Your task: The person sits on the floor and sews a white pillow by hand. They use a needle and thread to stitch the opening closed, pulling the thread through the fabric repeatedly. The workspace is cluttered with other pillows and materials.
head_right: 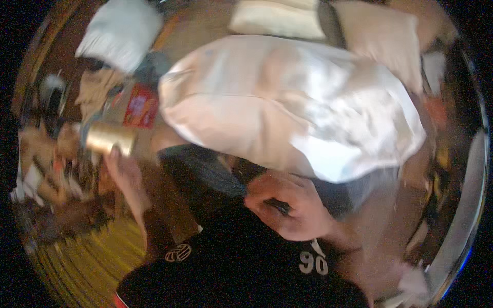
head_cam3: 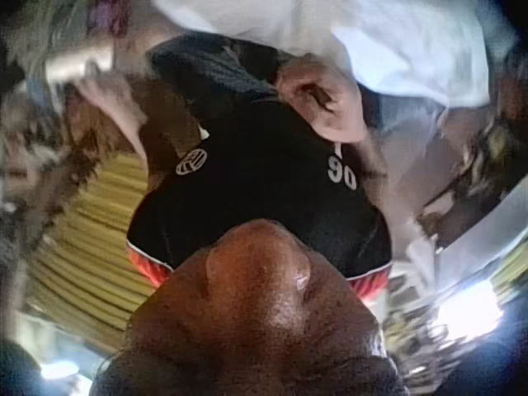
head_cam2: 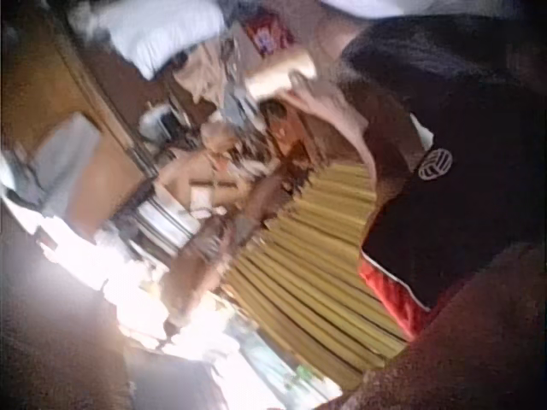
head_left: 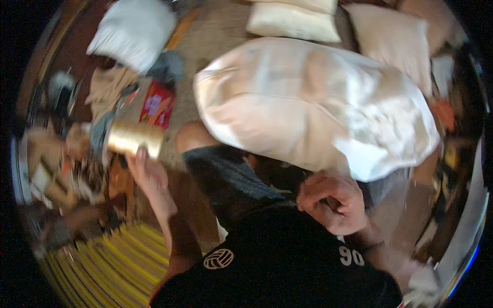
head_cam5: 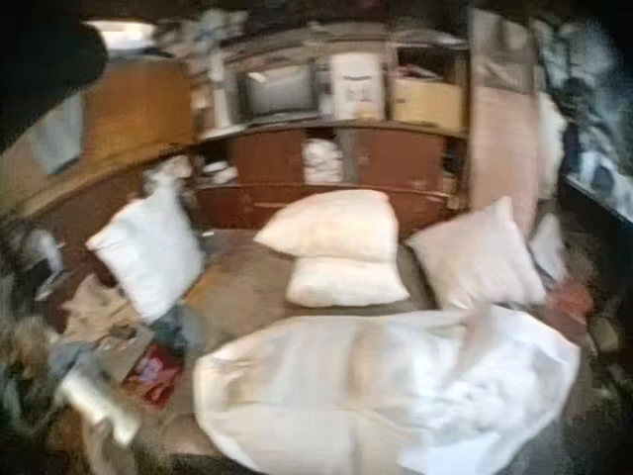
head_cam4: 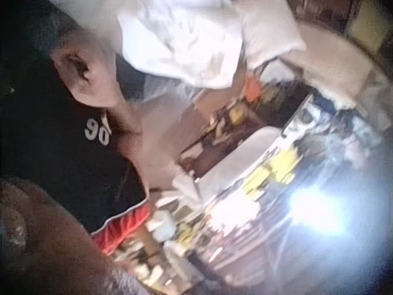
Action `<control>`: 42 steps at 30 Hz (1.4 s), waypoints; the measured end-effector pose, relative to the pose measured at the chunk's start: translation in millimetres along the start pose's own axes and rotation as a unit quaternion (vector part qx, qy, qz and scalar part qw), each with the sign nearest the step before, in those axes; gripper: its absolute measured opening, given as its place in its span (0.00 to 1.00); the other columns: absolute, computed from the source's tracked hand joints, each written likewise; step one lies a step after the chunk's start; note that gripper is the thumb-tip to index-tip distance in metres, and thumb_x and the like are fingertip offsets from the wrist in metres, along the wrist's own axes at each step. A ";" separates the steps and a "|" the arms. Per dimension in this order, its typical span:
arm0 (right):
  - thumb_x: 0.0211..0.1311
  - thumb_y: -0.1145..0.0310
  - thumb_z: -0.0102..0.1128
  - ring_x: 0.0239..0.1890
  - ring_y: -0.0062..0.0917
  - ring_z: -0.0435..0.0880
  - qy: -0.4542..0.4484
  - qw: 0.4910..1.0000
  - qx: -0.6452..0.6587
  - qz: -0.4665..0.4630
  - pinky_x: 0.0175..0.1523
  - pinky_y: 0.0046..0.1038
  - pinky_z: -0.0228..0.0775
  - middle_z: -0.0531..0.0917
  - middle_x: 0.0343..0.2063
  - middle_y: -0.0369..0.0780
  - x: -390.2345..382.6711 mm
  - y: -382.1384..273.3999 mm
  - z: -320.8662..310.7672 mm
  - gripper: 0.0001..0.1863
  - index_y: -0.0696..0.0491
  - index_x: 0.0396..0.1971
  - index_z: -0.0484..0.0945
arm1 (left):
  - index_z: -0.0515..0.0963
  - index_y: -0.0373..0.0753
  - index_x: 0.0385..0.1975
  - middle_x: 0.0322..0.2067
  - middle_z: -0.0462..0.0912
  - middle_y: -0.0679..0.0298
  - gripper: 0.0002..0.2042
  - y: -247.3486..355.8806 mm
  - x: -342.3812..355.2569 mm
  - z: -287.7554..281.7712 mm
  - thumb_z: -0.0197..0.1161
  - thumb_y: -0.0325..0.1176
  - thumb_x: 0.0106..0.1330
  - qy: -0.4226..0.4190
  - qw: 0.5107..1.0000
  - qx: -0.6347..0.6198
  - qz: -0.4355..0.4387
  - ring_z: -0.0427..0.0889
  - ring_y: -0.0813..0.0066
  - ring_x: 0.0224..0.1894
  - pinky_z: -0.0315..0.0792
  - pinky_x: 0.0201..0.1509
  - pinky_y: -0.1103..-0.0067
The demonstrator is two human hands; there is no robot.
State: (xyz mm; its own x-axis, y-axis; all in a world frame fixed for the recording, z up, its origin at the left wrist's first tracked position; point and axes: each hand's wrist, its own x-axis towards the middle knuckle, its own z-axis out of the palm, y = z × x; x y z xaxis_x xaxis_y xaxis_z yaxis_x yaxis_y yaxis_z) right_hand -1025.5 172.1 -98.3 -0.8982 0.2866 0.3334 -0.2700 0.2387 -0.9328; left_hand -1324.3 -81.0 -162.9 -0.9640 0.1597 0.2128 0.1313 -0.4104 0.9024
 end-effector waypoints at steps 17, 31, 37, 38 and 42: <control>0.36 0.57 0.79 0.50 0.36 0.74 0.375 0.858 -0.340 0.093 0.55 0.31 0.65 0.75 0.46 0.46 -84.3 -44.9 -46.8 0.43 0.59 0.54 0.70 | 0.46 0.31 0.67 0.58 0.64 0.43 0.44 -1.8 -182.6 245.5 0.68 0.29 0.53 -0.676 0.711 0.174 0.085 0.67 0.49 0.59 0.60 0.64 0.61; 0.34 0.47 0.66 0.43 0.28 0.80 0.444 0.850 0.269 0.088 0.47 0.26 0.72 0.78 0.42 0.46 -137.6 -12.9 -79.4 0.49 0.69 0.53 0.66 | 0.46 0.33 0.68 0.67 0.51 0.49 0.41 -18.3 -204.7 280.9 0.65 0.32 0.60 -0.707 0.674 -0.030 -0.213 0.60 0.57 0.65 0.73 0.56 0.71; 0.36 0.42 0.59 0.37 0.32 0.78 0.517 0.790 0.325 0.051 0.39 0.28 0.73 0.76 0.38 0.48 -153.0 9.0 -76.5 0.51 0.72 0.53 0.64 | 0.46 0.35 0.67 0.60 0.59 0.50 0.45 -36.5 -217.4 272.9 0.71 0.36 0.55 -0.789 0.586 0.049 -0.178 0.73 0.64 0.52 0.73 0.49 0.75; 0.36 0.41 0.59 0.36 0.32 0.77 0.520 0.783 0.337 0.052 0.38 0.28 0.72 0.76 0.38 0.48 -155.1 11.2 -76.3 0.51 0.72 0.52 0.64 | 0.53 0.35 0.65 0.51 0.72 0.52 0.39 -37.3 -220.3 273.3 0.70 0.36 0.57 -0.792 0.578 0.071 -0.185 0.79 0.69 0.43 0.75 0.42 0.77; 0.36 0.40 0.58 0.35 0.33 0.77 0.496 0.803 0.325 0.055 0.36 0.28 0.71 0.76 0.38 0.48 -161.4 13.0 -82.7 0.52 0.71 0.54 0.63 | 0.73 0.34 0.48 0.24 0.78 0.63 0.15 -50.1 -203.5 263.4 0.61 0.33 0.64 -0.822 0.490 0.116 -0.265 0.77 0.79 0.24 0.71 0.27 0.81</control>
State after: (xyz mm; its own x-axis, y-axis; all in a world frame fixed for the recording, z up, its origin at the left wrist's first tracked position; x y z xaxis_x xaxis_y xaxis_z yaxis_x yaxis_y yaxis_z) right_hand -855.4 205.6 -152.9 -0.2972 0.9482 -0.1119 -0.6212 -0.2810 -0.7315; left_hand -1073.7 143.5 -152.7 0.5878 0.7750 -0.2321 0.1703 0.1620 0.9720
